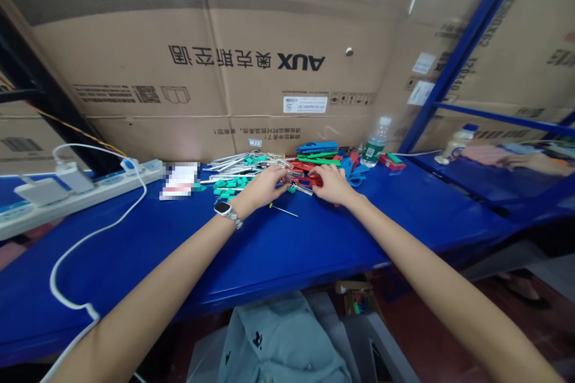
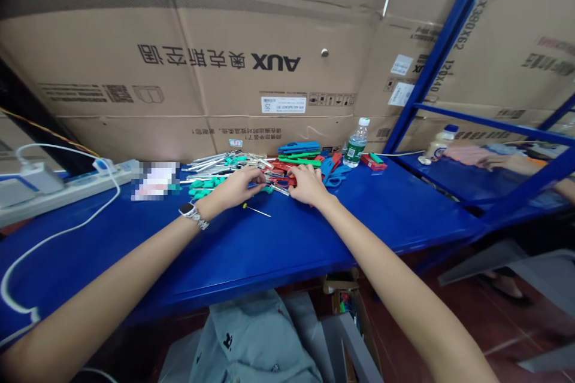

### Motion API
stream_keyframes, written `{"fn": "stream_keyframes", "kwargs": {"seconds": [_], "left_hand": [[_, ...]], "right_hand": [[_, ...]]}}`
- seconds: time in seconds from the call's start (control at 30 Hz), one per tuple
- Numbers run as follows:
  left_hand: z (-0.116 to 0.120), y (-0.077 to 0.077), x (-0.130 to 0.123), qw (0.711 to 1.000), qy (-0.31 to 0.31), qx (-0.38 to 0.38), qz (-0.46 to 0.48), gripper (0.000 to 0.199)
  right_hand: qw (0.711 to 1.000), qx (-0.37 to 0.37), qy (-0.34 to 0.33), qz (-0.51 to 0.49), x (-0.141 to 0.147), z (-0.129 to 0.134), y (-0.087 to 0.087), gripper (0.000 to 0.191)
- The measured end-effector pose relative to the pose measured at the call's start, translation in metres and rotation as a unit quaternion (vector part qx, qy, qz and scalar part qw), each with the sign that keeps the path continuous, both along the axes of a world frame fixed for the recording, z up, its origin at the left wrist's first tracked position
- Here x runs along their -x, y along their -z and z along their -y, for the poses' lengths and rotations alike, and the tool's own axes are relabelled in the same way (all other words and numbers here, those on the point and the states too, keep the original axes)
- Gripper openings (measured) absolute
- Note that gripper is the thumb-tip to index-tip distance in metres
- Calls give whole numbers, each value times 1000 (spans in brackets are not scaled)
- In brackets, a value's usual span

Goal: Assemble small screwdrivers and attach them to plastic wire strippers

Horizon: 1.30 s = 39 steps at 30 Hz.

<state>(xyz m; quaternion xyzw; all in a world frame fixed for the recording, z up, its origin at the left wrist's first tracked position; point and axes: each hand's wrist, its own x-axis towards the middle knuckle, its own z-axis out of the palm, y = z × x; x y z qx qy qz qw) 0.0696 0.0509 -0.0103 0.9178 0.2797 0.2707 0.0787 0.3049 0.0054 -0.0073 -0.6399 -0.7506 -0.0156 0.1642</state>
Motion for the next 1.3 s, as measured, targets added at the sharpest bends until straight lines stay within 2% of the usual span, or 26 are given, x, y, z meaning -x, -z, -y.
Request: {"fn": "stream_keyframes", "kwargs": {"seconds": [0.1,0.2,0.3,0.37,0.47,0.53,0.6,0.7,0.8,0.9,0.97,1.03,1.13,1.3], "left_hand": [[-8,7,-15,1000,-8,-8,-2,4],[-12,12,-23,999,-30,-30,-4,16],[-9,10,-20,997,-49,-60,7,26],[-1,4,-13,996,-45,-75,25,29],[17,-6,7,996,-28,-67,55,28],[29,-11,25,997,-39,-38,63,26],[40,-12,44,994,-63,-5,83,37],[53,-6,75,982,-98,53,151,44],[63,2,103,964,-112,137,200,41],[73,10,124,951,-109,206,203,37],[78,13,133,953,-110,222,177,35],[81,16,137,963,-112,209,130,32],[82,21,139,981,-110,143,66,29],[83,24,139,992,-98,77,23,29]], "right_hand": [[1000,6,-8,-16,-1,-6,4,38],[999,-9,-20,-50,-2,-9,8,34],[993,-35,-48,-98,-2,-7,9,27],[983,-60,-90,-150,2,-2,8,27],[958,-93,-169,-211,19,11,3,32],[949,-104,-204,-218,36,21,0,31],[944,-100,-240,-205,55,30,-2,31],[936,-91,-275,-200,81,38,0,34],[933,-32,-289,-212,97,39,6,38],[936,13,-296,-191,102,38,12,35],[942,20,-296,-158,102,36,14,32],[947,25,-294,-129,101,36,14,27],[951,29,-288,-111,100,36,14,21],[956,19,-274,-101,98,35,17,19]]}}
